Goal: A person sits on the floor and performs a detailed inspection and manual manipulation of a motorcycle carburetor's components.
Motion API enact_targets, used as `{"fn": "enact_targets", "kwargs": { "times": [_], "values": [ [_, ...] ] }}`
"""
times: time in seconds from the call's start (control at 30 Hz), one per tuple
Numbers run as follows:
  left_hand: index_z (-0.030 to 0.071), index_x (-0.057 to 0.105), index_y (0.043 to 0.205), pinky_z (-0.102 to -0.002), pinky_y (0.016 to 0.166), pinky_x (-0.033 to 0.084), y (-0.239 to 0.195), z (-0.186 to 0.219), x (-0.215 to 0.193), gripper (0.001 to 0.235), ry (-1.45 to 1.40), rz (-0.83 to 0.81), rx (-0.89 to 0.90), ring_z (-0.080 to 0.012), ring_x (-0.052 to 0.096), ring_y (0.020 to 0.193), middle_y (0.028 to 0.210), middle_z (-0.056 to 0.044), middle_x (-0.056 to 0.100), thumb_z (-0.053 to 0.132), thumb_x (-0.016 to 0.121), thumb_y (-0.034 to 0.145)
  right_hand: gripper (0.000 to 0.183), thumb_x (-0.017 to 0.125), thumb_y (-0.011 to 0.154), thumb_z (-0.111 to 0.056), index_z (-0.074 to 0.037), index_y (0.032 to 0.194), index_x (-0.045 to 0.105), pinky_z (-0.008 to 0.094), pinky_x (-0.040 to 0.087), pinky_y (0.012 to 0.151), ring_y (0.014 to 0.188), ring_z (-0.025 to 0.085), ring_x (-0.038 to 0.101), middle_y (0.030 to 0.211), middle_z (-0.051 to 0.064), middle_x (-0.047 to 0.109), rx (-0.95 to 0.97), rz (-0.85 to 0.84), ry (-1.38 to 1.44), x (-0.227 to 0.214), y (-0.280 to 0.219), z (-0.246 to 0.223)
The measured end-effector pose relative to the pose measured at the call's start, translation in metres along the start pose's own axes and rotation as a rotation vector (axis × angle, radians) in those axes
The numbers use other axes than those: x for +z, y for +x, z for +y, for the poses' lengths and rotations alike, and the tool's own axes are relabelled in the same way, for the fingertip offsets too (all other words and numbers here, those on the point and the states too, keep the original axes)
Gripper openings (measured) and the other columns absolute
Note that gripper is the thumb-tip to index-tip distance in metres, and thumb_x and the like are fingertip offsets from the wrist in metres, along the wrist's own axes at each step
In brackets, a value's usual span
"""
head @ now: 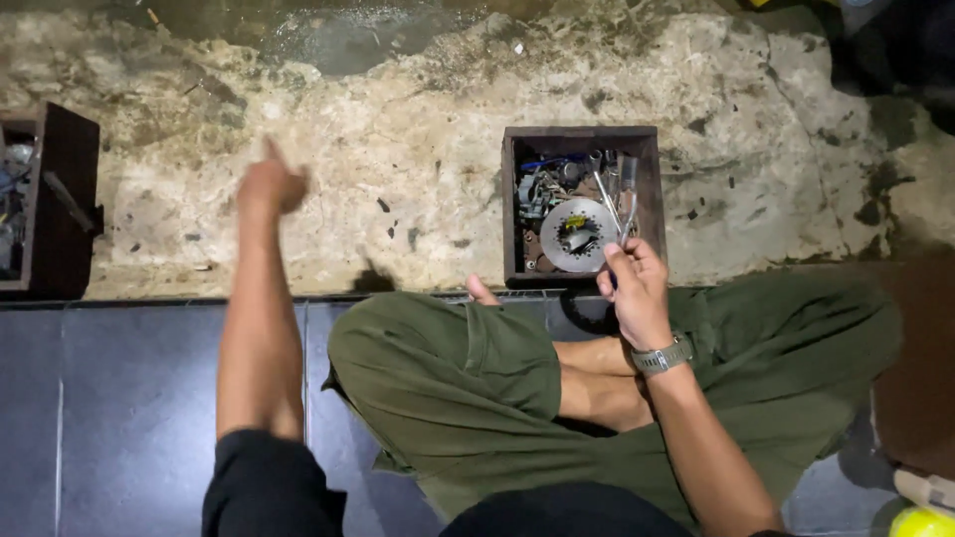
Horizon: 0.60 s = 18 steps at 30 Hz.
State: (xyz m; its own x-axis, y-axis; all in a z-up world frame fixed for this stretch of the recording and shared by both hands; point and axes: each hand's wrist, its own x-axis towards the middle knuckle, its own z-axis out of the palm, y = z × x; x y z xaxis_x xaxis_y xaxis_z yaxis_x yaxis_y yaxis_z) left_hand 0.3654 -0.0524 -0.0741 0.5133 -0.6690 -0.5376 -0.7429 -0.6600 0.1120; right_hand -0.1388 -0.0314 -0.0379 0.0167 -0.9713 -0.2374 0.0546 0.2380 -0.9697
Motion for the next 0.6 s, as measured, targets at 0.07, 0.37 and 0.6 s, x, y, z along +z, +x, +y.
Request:
{"fn": "enact_targets", "kwargs": {
  "times": [0.07, 0.37, 0.6],
  "values": [
    [0.003, 0.041, 0.141, -0.056, 0.096, 0.048, -0.018, 0.044, 0.036, 0.054, -0.151, -0.007, 0.178, -0.0444, 0.064, 0.113, 0.114, -0.029, 0.066, 0.037, 0.052, 0.101, 0.006, 0.057, 0.106, -0.01, -0.008, 0.101, 0.055, 0.019, 0.032, 0.039, 0.044, 0.009, 0.047, 0.059, 0.0, 0.043, -0.013, -0.022, 0.012, 0.003, 0.002, 0.0],
    [-0.004, 0.03, 0.153, -0.065, 0.111, 0.038, -0.247, 0.223, 0.067, 0.064, -0.874, -0.296, 0.682, -0.0586, 0.048, 0.13, 0.139, -0.042, 0.049, 0.027, 0.048, 0.101, 0.005, 0.059, 0.106, -0.008, -0.004, 0.103, 0.057, 0.02, 0.034, 0.039, 0.044, 0.009, 0.049, 0.061, 0.001, 0.045, -0.053, -0.084, 0.007, -0.02, 0.007, 0.0],
    [0.014, 0.054, 0.143, -0.055, 0.101, 0.05, -0.264, 0.255, 0.146, 0.043, -1.303, -0.306, 0.443, -0.0408, 0.063, 0.12, 0.121, -0.024, 0.064, 0.022, 0.058, 0.1, 0.008, 0.062, 0.107, -0.009, -0.003, 0.11, 0.063, 0.02, 0.039, 0.04, 0.045, 0.008, 0.053, 0.063, 0.001, 0.051, -0.036, -0.001, -0.12, -0.046, 0.019, 0.017]
  ]
}}
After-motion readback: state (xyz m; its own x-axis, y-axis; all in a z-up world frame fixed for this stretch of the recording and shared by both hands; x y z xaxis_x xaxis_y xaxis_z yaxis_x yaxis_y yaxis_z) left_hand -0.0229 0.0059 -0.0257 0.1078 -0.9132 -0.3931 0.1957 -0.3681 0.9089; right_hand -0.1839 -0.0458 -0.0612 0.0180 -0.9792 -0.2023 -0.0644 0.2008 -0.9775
